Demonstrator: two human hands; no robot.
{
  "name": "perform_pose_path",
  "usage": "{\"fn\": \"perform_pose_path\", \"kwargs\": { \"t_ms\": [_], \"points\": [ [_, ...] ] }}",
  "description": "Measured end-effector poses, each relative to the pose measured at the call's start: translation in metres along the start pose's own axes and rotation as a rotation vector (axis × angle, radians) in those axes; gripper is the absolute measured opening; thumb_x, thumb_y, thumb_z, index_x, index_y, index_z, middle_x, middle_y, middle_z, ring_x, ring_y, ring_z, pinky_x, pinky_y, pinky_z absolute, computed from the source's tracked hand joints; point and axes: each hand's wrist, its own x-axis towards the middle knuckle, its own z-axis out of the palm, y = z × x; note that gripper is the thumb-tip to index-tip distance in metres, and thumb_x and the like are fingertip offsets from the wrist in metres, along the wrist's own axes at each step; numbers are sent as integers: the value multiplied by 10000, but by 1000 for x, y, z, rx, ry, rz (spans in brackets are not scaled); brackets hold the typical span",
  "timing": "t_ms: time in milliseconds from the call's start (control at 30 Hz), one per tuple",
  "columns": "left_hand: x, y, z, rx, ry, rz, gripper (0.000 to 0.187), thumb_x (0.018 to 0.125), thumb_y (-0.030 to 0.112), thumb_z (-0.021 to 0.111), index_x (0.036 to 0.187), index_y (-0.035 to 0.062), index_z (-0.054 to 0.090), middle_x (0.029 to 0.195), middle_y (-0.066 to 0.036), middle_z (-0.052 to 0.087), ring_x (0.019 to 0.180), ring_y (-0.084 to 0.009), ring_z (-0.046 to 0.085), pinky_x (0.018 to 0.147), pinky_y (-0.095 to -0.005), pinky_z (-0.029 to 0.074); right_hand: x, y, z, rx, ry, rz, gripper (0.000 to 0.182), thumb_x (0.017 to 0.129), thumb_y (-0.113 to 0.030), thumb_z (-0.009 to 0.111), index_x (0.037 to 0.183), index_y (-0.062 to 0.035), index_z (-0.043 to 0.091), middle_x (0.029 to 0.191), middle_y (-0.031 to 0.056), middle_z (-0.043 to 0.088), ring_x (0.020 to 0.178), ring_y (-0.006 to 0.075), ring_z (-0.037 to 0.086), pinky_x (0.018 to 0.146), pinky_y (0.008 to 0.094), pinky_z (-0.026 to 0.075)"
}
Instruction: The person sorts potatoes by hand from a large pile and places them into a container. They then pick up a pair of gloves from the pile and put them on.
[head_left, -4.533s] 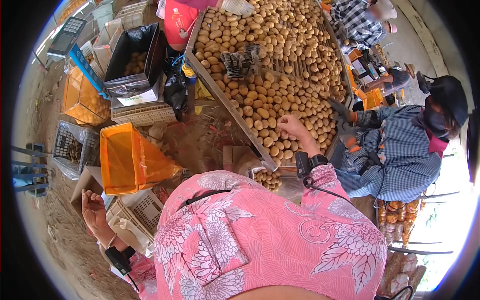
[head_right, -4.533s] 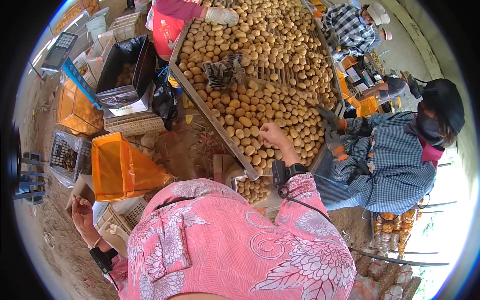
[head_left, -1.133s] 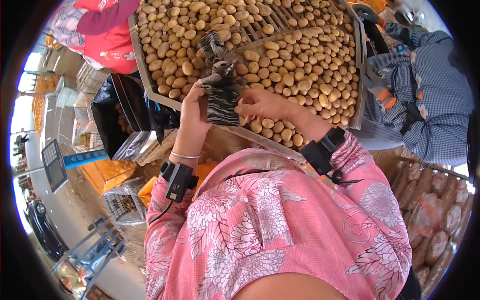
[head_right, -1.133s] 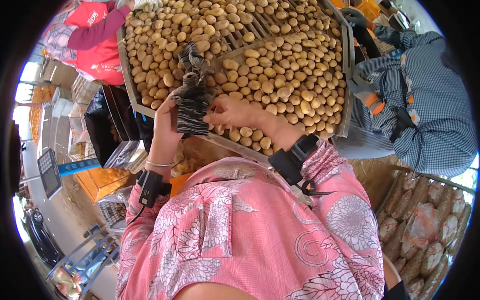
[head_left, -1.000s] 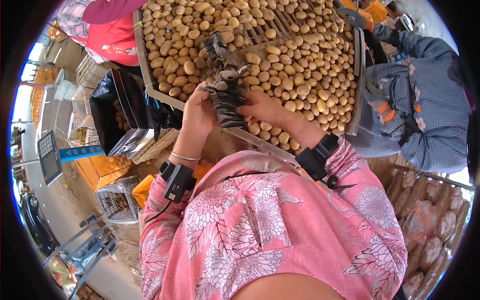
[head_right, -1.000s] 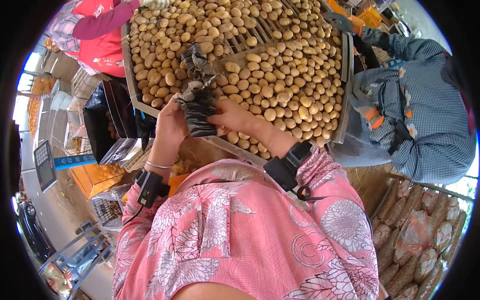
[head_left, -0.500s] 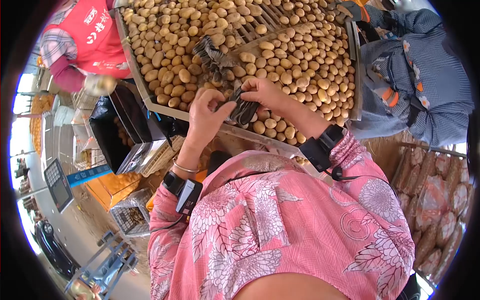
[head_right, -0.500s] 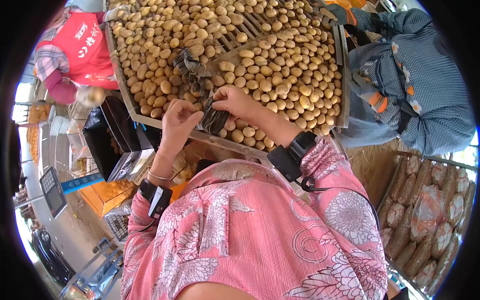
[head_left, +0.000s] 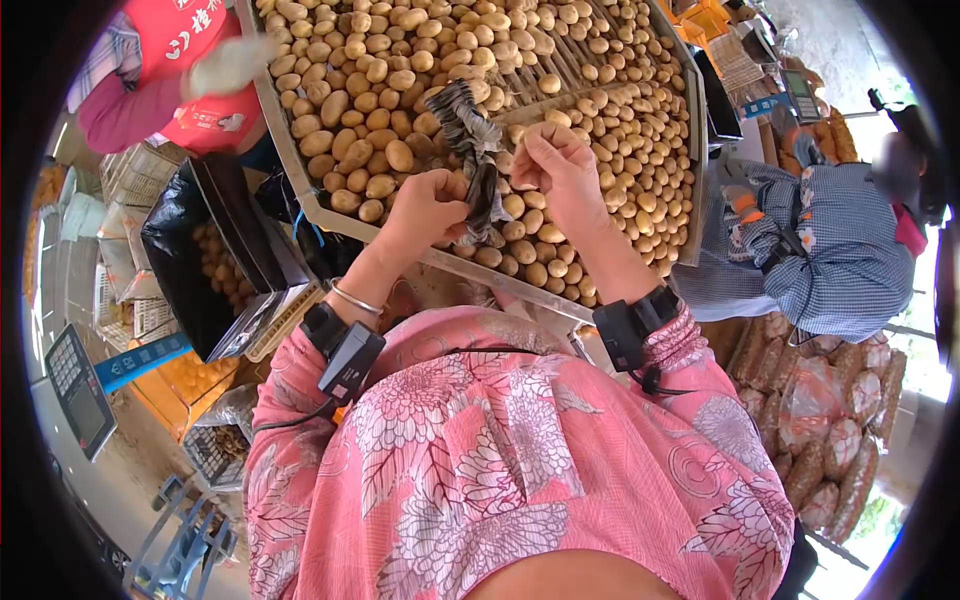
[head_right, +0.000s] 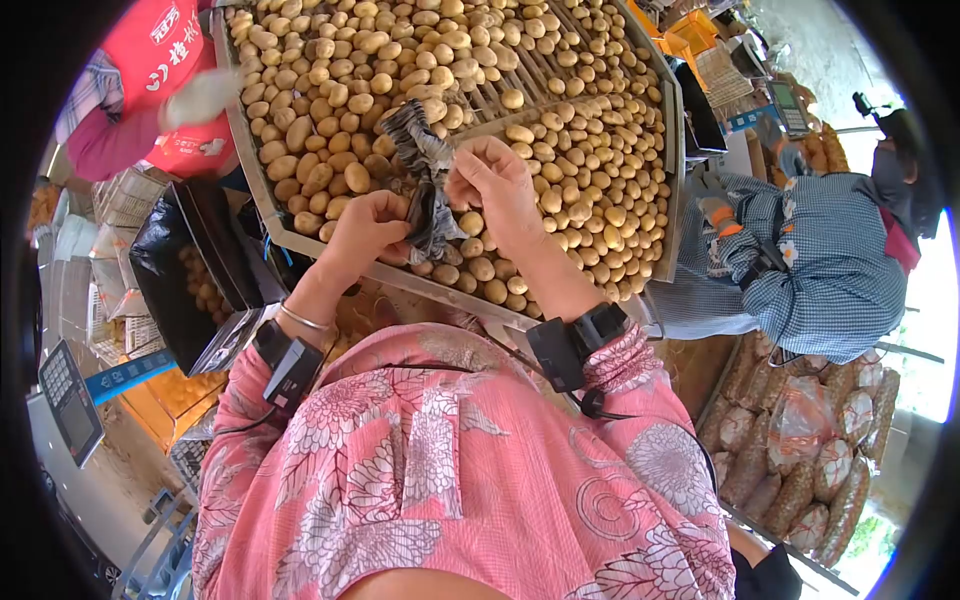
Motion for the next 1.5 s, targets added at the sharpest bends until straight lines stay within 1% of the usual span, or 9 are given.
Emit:
{"fn": "perform_pose_path", "kwargs": {
  "t_ms": [133, 367, 667, 767, 833, 900, 1167, 1333, 1500],
  "points": [
    [6, 15, -3, -201, -60, 73, 129, 747, 49, 587, 861, -6, 565, 708, -24, 567, 617, -88, 562, 573, -219, 494, -4, -10, 37, 11, -248, -45, 120, 870, -131, 534, 880, -14, 557, 771, 38, 596, 695, 105, 567, 640, 218, 470],
    [21, 12, -12, -366, -80, -35, 117, 785, 106, 615, 870, 26, 607, 737, -29, 605, 604, -96, 571, 526, -204, 486, 8, 4, 29, -584, -85, -21, 94, 819, -93, 582, 858, -8, 588, 723, 1, 583, 670, 60, 521, 615, 205, 439],
    [31, 15, -8, -524, 18, -21, 81, 793, 83, 596, 830, 35, 543, 603, -4, 512, 482, -97, 501, 423, -204, 396, 9, 10, 21, -572, -88, 82, 127, 865, -76, 475, 860, 30, 545, 712, 32, 583, 629, 86, 544, 563, 227, 451],
    [25, 24, -6, -566, 0, 55, 66, 805, 86, 586, 831, 46, 541, 609, -1, 511, 459, -89, 485, 387, -202, 368, 9, 6, 12, -1244, -317, -88, 142, 835, -102, 501, 925, -13, 564, 775, 120, 614, 697, 238, 605, 660, 338, 471],
    [17, 40, 5, -530, -86, 61, 58, 815, 94, 581, 835, 56, 543, 623, 2, 512, 456, -74, 473, 374, -197, 353, 6, 24, 5, -1285, -260, -86, 136, 794, -97, 522, 893, -24, 578, 777, 159, 608, 728, 306, 592, 668, 375, 456],
    [19, 37, 13, -409, -176, 71, 57, 819, 103, 582, 829, 60, 545, 646, 18, 515, 452, -58, 462, 387, -179, 350, 11, 35, -2, -1104, -213, -79, 169, 773, -119, 510, 884, -32, 601, 736, 197, 596, 684, 347, 587, 672, 383, 479],
    [0, 55, 40, -35, -305, 105, 47, 821, 55, 567, 816, 16, 543, 607, 14, 500, 455, -59, 451, 413, -189, 350, 15, -8, -11, -241, 41, 294, 89, 761, -44, 481, 760, -31, 570, 588, 43, 560, 448, 98, 524, 363, 212, 332],
    [-2, 55, 54, 68, -253, 94, 49, 825, 50, 570, 809, 17, 538, 623, 17, 496, 463, -50, 434, 419, -186, 346, 9, -22, -16, 46, 190, 338, 144, 782, 31, 432, 868, 32, 548, 760, 97, 586, 621, 193, 589, 539, 364, 505],
    [-2, 54, 67, 160, -257, 104, 68, 819, 65, 583, 802, 18, 537, 638, 19, 513, 483, -44, 458, 431, -187, 361, 5, -14, -33, 325, 207, 318, 199, 779, 91, 404, 929, 74, 534, 856, 122, 589, 711, 228, 606, 634, 370, 514]
  ]
}}
